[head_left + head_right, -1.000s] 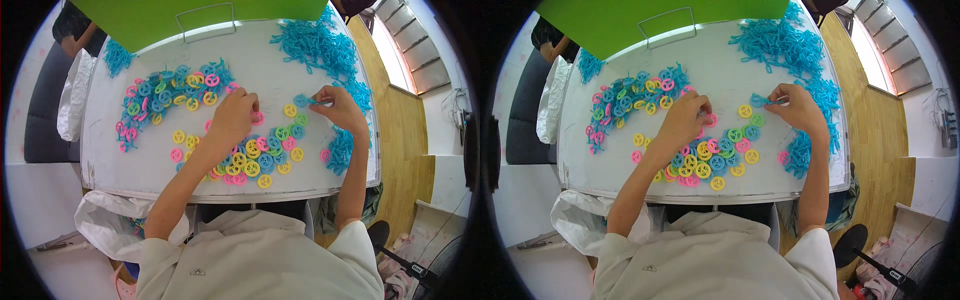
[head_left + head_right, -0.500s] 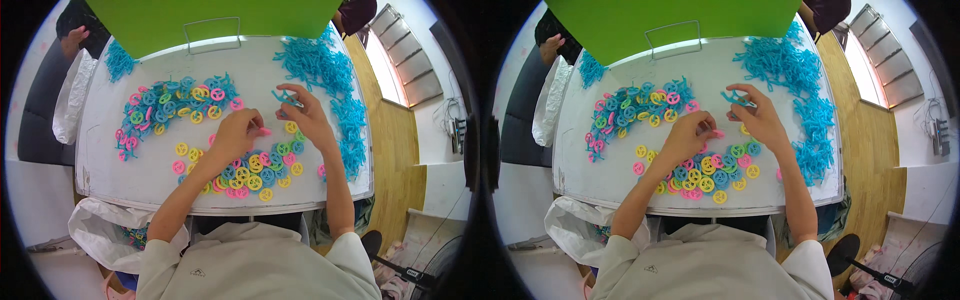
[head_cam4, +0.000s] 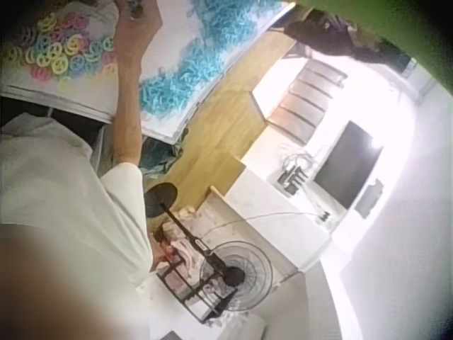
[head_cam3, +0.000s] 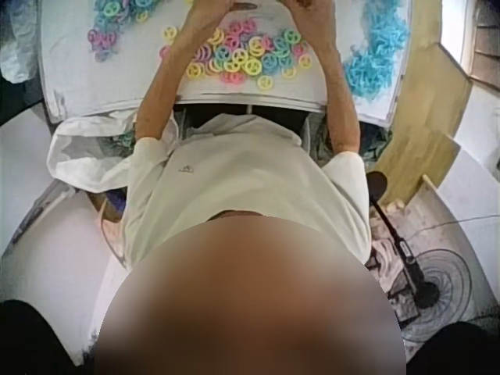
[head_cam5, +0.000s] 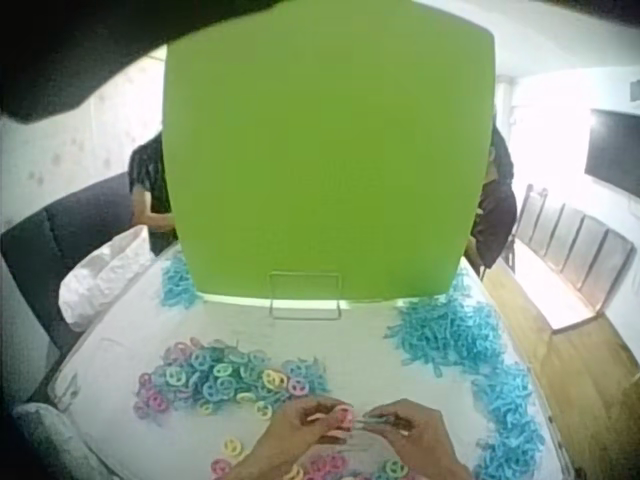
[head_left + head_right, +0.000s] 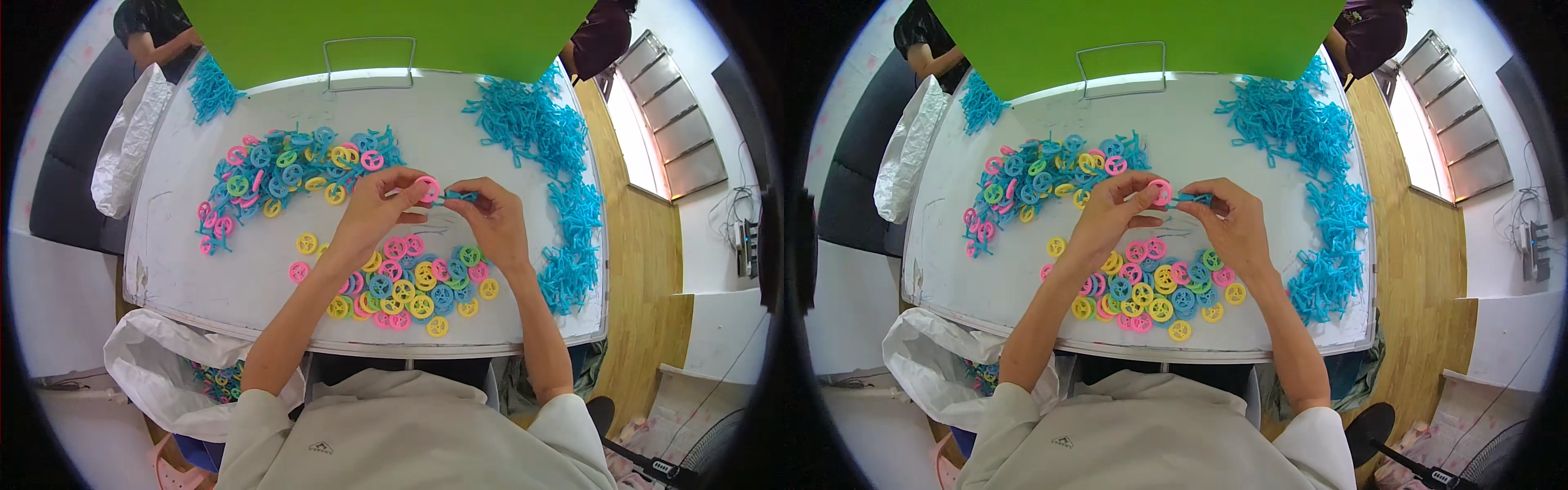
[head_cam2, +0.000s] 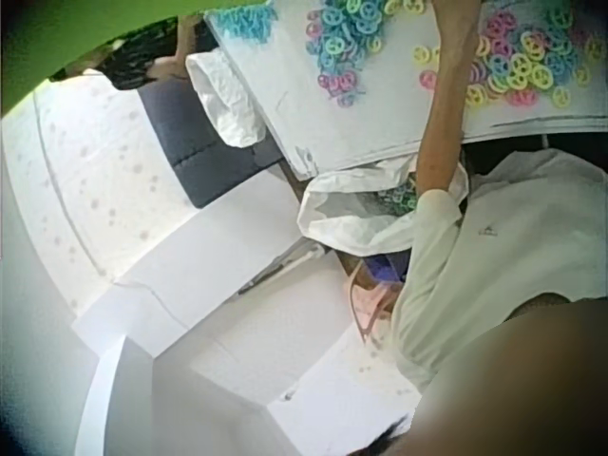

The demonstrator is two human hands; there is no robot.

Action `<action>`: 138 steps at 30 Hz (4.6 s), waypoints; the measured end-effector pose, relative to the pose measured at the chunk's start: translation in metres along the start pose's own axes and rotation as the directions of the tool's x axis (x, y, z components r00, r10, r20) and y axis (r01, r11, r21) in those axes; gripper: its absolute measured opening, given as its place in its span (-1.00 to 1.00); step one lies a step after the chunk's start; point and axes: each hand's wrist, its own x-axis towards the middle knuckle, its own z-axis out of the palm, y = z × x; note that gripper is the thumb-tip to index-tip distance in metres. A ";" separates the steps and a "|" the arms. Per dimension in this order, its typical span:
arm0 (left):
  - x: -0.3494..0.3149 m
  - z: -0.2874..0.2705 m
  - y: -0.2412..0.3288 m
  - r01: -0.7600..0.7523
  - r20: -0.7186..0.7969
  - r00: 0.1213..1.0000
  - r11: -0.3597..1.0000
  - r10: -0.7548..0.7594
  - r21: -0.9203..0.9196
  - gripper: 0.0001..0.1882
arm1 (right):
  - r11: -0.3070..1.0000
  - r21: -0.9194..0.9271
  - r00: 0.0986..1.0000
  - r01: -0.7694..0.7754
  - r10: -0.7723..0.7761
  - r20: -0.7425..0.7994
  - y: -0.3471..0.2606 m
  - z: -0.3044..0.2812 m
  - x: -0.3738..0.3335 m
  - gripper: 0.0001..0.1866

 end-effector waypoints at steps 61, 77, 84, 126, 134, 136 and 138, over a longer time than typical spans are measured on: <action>-0.009 0.014 -0.011 -0.149 -0.099 0.983 0.987 0.154 0.054 -0.77 | 0.937 0.242 0.964 -0.252 0.265 -0.023 -0.005 0.007 -0.002 -0.75; -0.006 0.008 -0.008 -0.237 -0.134 0.960 0.969 0.245 0.070 -0.84 | 0.992 0.130 0.999 -0.007 0.012 -0.038 0.002 0.007 -0.003 -0.71; -0.010 0.027 -0.014 -0.550 -0.105 0.798 0.789 0.593 0.275 -0.85 | 0.960 0.140 0.959 -0.244 0.260 -0.110 0.000 0.002 -0.002 -0.64; -0.015 0.004 -0.007 -0.137 0.188 0.982 0.658 -0.007 0.740 -0.75 | 0.943 0.181 0.960 -0.280 0.272 0.065 -0.001 -0.007 0.000 -0.83; -0.006 0.001 0.005 0.007 -0.020 1.000 0.977 -0.003 0.212 -0.78 | 0.964 0.164 0.976 -0.211 0.201 0.079 0.004 -0.002 -0.004 -0.84; -0.006 0.001 0.004 0.023 -0.014 1.000 0.984 -0.021 0.176 -0.75 | 0.966 0.176 0.980 -0.187 0.172 0.096 0.001 -0.001 -0.005 -0.85; -0.007 0.001 -0.001 -0.045 -0.026 0.998 0.982 0.050 0.182 -0.76 | 0.962 0.180 0.976 -0.207 0.192 0.098 0.002 0.002 -0.005 -0.85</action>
